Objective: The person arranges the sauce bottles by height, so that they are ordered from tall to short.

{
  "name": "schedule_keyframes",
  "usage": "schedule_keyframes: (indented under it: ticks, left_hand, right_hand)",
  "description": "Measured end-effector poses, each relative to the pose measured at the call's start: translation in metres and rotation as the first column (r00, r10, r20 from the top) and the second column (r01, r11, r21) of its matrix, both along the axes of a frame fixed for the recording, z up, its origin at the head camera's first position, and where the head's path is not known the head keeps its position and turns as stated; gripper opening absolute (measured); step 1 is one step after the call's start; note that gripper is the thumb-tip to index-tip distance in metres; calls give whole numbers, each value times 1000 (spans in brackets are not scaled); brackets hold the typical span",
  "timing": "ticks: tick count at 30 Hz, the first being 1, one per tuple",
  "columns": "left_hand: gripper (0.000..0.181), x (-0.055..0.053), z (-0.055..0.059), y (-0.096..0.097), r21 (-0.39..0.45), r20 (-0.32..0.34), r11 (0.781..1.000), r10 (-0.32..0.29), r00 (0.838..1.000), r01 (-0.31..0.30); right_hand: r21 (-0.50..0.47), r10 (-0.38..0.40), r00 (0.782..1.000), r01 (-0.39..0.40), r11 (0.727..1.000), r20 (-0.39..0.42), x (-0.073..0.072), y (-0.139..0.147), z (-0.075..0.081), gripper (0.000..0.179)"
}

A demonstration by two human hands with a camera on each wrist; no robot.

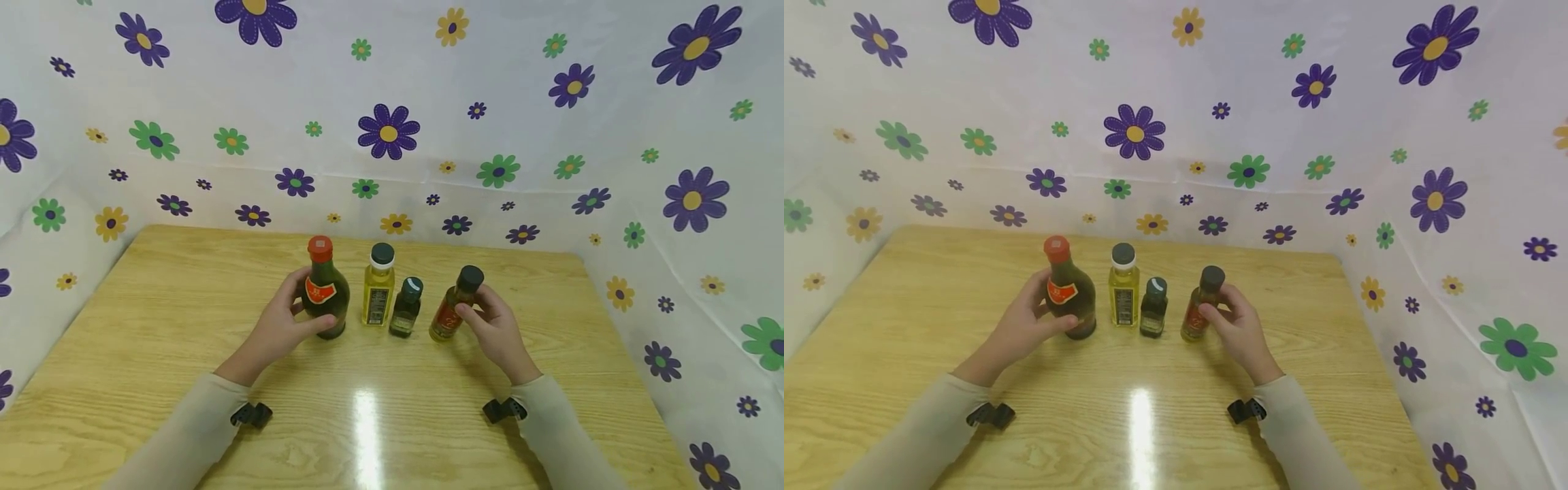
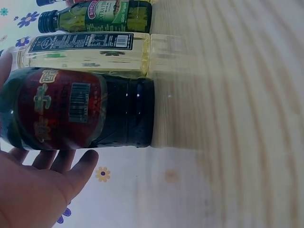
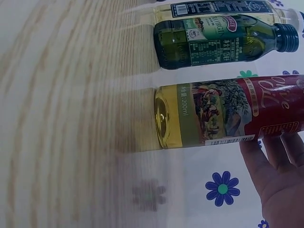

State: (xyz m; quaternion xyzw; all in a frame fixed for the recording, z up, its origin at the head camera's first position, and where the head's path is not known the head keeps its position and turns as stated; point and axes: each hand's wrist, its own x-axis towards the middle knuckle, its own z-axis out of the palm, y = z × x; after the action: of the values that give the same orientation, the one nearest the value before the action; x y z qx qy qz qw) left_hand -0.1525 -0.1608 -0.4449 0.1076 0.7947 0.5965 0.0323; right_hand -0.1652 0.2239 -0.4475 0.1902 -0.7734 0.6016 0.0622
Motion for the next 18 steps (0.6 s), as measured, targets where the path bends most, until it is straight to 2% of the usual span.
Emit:
schedule_keyframes:
  ticks: [18]
  left_hand:
    - [83,1,-2,3,2,14,999,53,999,-53]
  right_hand:
    - [27,-7,1000,6,1000,8,0,2,-1,37]
